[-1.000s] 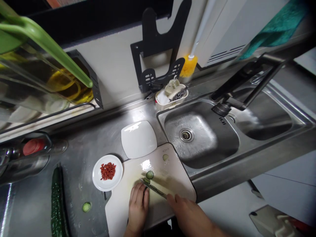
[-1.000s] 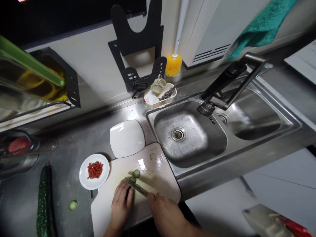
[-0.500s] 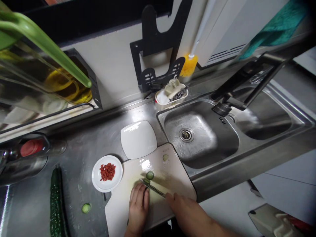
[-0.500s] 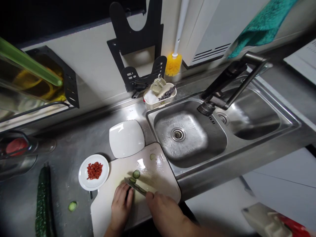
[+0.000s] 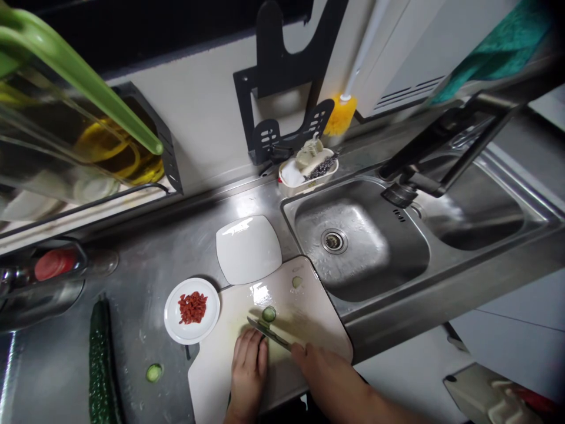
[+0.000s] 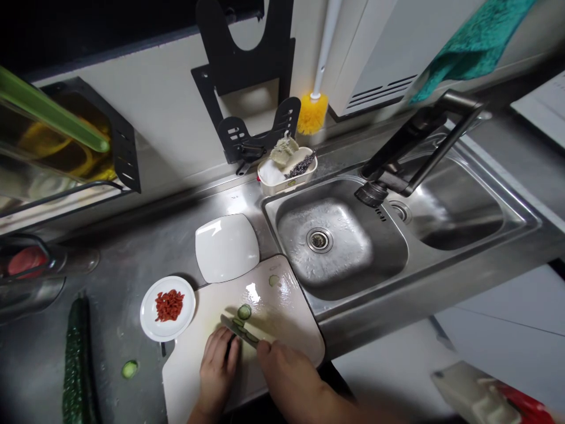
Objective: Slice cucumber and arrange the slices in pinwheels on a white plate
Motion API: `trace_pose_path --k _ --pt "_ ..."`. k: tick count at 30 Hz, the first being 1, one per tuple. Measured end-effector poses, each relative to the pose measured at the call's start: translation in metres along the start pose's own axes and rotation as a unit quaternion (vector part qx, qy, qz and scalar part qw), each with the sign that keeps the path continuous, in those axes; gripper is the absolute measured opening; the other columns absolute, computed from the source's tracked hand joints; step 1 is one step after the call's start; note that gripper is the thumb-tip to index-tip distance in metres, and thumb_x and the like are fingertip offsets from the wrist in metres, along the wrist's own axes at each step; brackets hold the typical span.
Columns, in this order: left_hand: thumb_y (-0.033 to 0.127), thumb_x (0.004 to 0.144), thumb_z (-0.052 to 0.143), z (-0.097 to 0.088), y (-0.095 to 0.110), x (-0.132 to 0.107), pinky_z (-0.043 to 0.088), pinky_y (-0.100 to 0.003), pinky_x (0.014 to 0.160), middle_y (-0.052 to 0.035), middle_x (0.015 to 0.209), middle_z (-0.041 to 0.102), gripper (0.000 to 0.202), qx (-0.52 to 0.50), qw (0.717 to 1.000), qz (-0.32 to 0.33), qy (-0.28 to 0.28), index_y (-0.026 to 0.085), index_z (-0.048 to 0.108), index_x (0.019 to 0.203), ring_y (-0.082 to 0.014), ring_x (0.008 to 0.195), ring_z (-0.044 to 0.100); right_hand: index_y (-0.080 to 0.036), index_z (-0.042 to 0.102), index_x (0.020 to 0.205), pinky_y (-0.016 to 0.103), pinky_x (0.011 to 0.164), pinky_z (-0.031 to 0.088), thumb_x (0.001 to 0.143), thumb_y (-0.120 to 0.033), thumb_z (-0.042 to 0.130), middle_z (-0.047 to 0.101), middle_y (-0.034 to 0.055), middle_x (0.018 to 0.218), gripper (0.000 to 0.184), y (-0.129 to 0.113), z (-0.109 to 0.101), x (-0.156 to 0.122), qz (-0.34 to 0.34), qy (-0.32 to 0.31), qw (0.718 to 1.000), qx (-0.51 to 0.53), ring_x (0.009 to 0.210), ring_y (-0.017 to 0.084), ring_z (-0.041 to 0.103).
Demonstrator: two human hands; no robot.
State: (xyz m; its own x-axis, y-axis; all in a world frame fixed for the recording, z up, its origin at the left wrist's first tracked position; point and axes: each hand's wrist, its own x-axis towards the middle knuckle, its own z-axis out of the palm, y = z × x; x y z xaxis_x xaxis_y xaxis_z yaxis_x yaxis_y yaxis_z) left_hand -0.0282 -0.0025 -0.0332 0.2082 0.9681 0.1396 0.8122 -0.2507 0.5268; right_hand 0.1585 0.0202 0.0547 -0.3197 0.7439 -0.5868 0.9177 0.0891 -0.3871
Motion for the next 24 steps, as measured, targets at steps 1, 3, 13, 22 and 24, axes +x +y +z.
trace_pose_path --k 1,3,13,22,24 --pt "0.017 0.090 0.044 0.000 0.000 0.000 0.050 -0.040 0.091 -0.0087 0.104 0.067 0.022 0.000 1.000 0.000 -0.001 0.016 0.059 0.106 -0.0212 0.105 0.060 -0.018 0.059 0.093 0.026 0.051 0.042 0.076 0.004 0.041 0.064 0.0051 0.074 0.033 0.000 0.000 0.001 -0.004 -0.007 1.000 -0.013 0.063 0.021 0.063" --pt "0.017 0.089 0.045 0.000 0.000 0.000 0.050 -0.039 0.091 -0.0088 0.104 0.067 0.022 0.000 1.000 0.002 -0.003 0.016 0.059 0.106 -0.0208 0.105 0.060 -0.018 0.059 0.095 0.026 0.051 0.043 0.076 0.004 0.039 0.064 0.0057 0.076 0.035 -0.002 -0.001 0.002 -0.010 -0.026 0.998 -0.049 0.064 0.021 0.063" --pt "0.017 0.089 0.044 -0.002 0.003 0.003 0.050 -0.039 0.092 -0.0081 0.103 0.068 0.023 0.001 1.000 0.001 -0.003 0.017 0.060 0.106 -0.0208 0.104 0.061 -0.017 0.059 0.100 0.026 0.053 0.045 0.079 -0.001 0.042 0.066 0.0076 0.079 0.032 -0.006 0.012 0.012 -0.004 -0.020 0.995 -0.098 0.066 0.021 0.063" --pt "0.015 0.089 0.045 -0.001 0.003 0.003 0.048 -0.040 0.094 -0.0079 0.106 0.067 0.024 -0.005 1.000 -0.002 -0.010 0.017 0.058 0.109 -0.0204 0.105 0.060 -0.018 0.060 0.100 0.027 0.058 0.045 0.076 0.000 0.038 0.067 0.0070 0.081 0.038 -0.001 0.023 0.024 0.006 -0.013 0.998 -0.060 0.070 0.020 0.062" --pt "0.015 0.089 0.045 -0.002 0.004 0.004 0.049 -0.040 0.093 -0.0076 0.106 0.067 0.025 -0.009 1.000 -0.005 -0.010 0.017 0.058 0.110 -0.0200 0.104 0.060 -0.018 0.061 0.097 0.026 0.058 0.044 0.075 0.000 0.037 0.066 0.0059 0.078 0.037 0.000 0.020 0.023 0.009 -0.009 0.999 -0.047 0.069 0.020 0.062"
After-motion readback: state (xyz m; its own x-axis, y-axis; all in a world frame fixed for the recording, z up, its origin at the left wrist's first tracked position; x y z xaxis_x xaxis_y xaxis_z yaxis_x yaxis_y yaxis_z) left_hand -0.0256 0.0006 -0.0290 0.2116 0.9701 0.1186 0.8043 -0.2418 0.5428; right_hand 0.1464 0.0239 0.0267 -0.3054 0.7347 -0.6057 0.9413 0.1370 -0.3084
